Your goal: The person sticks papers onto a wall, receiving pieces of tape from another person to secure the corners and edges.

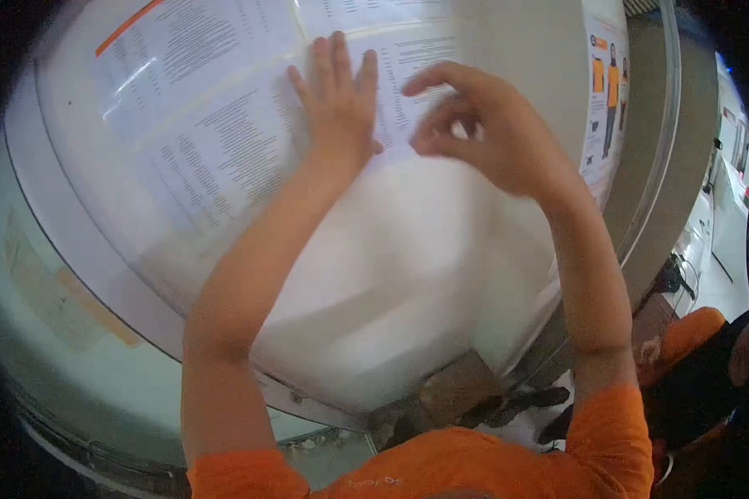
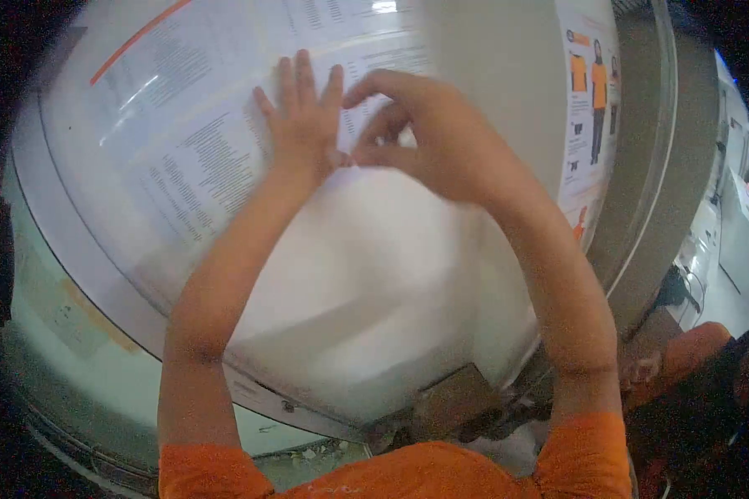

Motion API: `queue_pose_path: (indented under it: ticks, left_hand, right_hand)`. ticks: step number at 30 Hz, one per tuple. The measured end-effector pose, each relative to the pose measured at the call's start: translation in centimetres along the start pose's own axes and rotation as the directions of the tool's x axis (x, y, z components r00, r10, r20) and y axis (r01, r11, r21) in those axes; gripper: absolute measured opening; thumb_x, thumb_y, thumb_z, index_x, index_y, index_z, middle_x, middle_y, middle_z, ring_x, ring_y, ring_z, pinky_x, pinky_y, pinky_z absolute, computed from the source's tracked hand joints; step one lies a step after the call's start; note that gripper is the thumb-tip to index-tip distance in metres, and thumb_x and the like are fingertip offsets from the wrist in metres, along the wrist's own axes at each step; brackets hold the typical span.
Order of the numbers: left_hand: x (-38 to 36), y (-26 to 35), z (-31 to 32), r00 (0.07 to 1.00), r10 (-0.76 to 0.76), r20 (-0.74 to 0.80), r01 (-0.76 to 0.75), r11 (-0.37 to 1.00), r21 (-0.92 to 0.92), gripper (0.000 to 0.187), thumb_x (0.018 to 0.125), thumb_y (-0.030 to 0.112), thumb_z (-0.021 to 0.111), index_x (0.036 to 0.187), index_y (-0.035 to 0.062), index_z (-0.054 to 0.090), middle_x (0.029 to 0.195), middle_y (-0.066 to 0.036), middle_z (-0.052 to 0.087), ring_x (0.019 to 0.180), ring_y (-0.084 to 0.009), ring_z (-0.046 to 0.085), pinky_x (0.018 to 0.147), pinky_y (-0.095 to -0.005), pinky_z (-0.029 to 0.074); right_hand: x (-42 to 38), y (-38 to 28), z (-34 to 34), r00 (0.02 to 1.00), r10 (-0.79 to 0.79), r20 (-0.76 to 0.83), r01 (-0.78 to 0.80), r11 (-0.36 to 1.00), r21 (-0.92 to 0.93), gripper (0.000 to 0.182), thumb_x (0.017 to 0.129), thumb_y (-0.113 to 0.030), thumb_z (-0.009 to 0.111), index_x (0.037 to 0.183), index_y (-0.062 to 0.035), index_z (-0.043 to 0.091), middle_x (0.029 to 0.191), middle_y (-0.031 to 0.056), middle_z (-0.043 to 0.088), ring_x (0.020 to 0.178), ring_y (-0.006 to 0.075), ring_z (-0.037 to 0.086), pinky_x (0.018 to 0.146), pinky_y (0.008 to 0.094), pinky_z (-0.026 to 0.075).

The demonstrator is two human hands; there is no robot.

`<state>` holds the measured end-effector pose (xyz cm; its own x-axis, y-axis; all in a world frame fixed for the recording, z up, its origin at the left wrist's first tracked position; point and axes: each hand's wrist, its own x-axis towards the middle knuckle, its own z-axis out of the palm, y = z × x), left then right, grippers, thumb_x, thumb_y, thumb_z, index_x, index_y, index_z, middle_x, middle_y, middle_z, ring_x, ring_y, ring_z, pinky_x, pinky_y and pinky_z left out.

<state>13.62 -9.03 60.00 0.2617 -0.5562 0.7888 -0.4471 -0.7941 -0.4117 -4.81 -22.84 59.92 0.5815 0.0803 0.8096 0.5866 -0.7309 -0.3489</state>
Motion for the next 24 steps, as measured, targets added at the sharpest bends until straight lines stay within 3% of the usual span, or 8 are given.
queue_pose_path:
  ticks: [3,6,7,10,14,16,22,24]
  left_hand:
    - [0.4,1.3,2.6,0.986,-0.029,-0.164,0.018,0.997,-0.073,0.065,0.097,0.023,0.061,0.157,0.0097,0.039,0.168,-0.024,0.023,0.154,-0.046,0.019,0.116,-0.0701,0.021]
    - [1.6,1.8,6.8,0.924,-0.103,-0.369,0.023,0.977,-0.214,0.06,0.098,0.021,0.058,0.154,0.0066,0.044,0.166,-0.023,0.029,0.152,-0.0454,0.025,0.115,-0.0693,0.025]
    - [0.5,2.4,4.7,0.968,-0.046,-0.245,0.075,0.991,0.11,0.057,0.098,0.02,0.058,0.153,0.0091,0.048,0.165,-0.024,0.031,0.151,-0.0467,0.027,0.115,-0.0696,0.026]
    - [0.5,2.9,4.1,0.965,-0.071,-0.253,0.081,0.996,0.027,0.057,0.096,0.016,0.06,0.152,0.0094,0.05,0.165,-0.026,0.028,0.152,-0.0483,0.025,0.115,-0.0712,0.025]
    - [-0.1,2.8,3.6,0.964,-0.054,-0.259,0.061,0.998,0.018,0.058,0.095,0.015,0.062,0.151,0.0082,0.051,0.164,-0.029,0.029,0.152,-0.0502,0.024,0.115,-0.0724,0.024]
    - [-0.1,2.7,3.8,0.957,-0.042,-0.287,0.051,0.998,0.023,0.058,0.094,0.016,0.063,0.15,0.008,0.051,0.163,-0.031,0.029,0.152,-0.0509,0.023,0.115,-0.0723,0.024]
    - [0.0,2.5,4.6,0.945,-0.032,-0.325,0.035,0.999,0.003,0.06,0.094,0.011,0.062,0.151,0.0042,0.046,0.162,-0.031,0.028,0.151,-0.0529,0.023,0.113,-0.0731,0.029]
    - [0.1,2.6,4.7,0.958,-0.035,-0.283,0.036,0.999,-0.001,0.06,0.096,0.013,0.061,0.152,0.0028,0.044,0.162,-0.031,0.028,0.152,-0.0525,0.021,0.113,-0.0732,0.029]
  right_hand:
    - [6.2,2.0,0.8,0.99,-0.113,0.087,0.118,0.992,-0.053,0.029,0.081,-0.009,0.079,0.11,-0.0029,0.073,0.089,0.0134,0.078,0.08,0.0236,0.074,0.078,0.038,0.057]
    - [11.2,4.1,1.1,0.99,-0.096,0.101,0.106,0.989,-0.102,0.014,0.087,-0.009,0.077,0.097,-0.0009,0.074,0.088,0.0085,0.077,0.08,0.012,0.068,0.075,0.0257,0.052]
    - [12.7,4.3,1.0,0.983,-0.144,0.118,0.163,0.97,-0.178,0.019,0.084,-0.011,0.078,0.099,-0.0006,0.075,0.091,0.0115,0.078,0.082,0.0176,0.071,0.077,0.0299,0.055]
    - [15.0,2.6,0.3,0.957,-0.051,0.287,0.152,0.928,-0.341,0.037,0.088,-0.015,0.074,0.119,0.005,0.066,0.103,0.0206,0.075,0.092,0.0254,0.073,0.086,0.0364,0.057]
    - [16.6,2.3,1.5,0.955,-0.087,0.283,0.05,0.989,0.137,0.027,0.094,-0.01,0.067,0.117,0.0029,0.069,0.101,0.0114,0.076,0.092,0.0183,0.07,0.086,0.0336,0.055]
    - [16.9,2.3,2.3,0.987,-0.121,0.105,0.076,0.93,0.36,0.027,0.095,-0.012,0.068,0.118,0.0016,0.068,0.1,0.0108,0.076,0.095,0.0193,0.07,0.087,0.0337,0.054]
    - [16.4,3.8,6.2,0.988,0.037,-0.151,0.071,0.757,0.65,0.026,0.091,-0.014,0.073,0.111,0.0019,0.071,0.098,0.0135,0.076,0.096,0.0238,0.072,0.085,0.0364,0.055]
    - [16.3,4.6,7.2,0.979,0.017,-0.202,0.104,0.812,0.575,0.026,0.088,-0.016,0.077,0.105,0.0023,0.072,0.096,0.0123,0.076,0.091,0.0218,0.072,0.082,0.0344,0.055]
